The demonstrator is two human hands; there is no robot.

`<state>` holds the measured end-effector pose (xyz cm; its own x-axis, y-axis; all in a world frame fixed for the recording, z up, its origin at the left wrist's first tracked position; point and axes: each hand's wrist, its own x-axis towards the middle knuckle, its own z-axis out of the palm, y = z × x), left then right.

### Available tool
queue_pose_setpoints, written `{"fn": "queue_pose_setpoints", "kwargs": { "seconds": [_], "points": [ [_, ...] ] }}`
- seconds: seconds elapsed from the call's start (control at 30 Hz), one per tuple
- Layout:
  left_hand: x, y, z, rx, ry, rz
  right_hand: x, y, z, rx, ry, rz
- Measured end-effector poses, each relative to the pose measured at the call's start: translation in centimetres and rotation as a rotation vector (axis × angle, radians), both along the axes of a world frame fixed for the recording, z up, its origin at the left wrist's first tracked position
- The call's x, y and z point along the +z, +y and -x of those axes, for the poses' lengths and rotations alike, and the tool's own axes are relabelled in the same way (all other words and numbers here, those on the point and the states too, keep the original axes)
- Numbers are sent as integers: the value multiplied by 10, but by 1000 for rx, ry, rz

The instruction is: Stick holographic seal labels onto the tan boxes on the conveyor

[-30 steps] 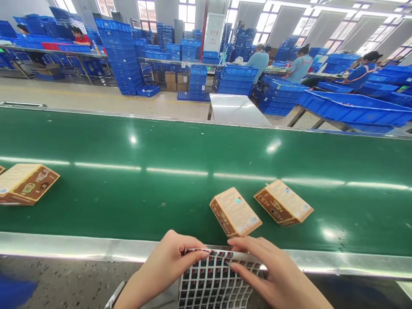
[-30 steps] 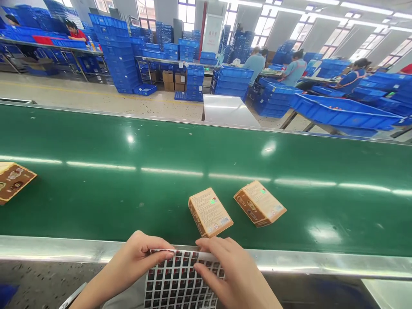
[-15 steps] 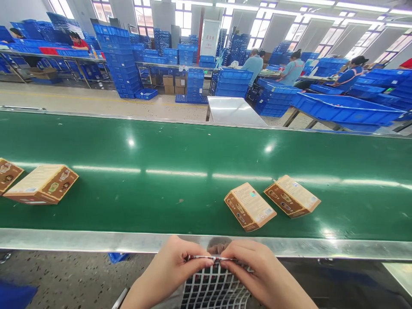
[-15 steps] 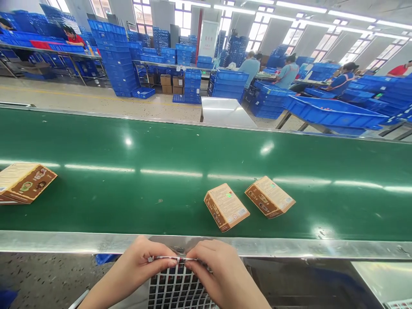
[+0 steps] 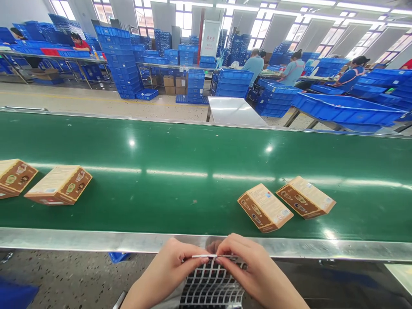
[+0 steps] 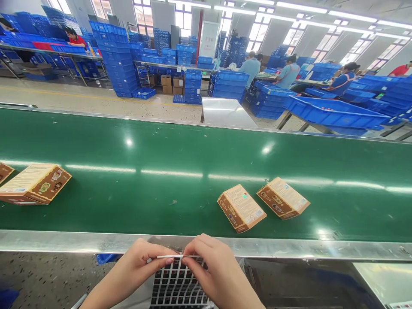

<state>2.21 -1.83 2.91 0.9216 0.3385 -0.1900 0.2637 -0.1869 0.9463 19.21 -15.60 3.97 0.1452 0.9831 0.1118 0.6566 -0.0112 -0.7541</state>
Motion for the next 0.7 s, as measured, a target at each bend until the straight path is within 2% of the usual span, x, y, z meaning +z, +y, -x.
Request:
{"fn": "queue_pose_setpoints", "kwargs": {
  "seconds": [0.2, 0.43, 0.7],
  "points": [
    [-6, -1, 4, 10, -15, -3, -9, -2, 5, 43, -106, -80],
    [-13, -8, 4, 71, -13, 25, -16, -3, 5, 74, -108, -113],
    [-16, -12, 6, 113, -16, 53, -16, -5, -2, 73, -55, -58]
  ]
}}
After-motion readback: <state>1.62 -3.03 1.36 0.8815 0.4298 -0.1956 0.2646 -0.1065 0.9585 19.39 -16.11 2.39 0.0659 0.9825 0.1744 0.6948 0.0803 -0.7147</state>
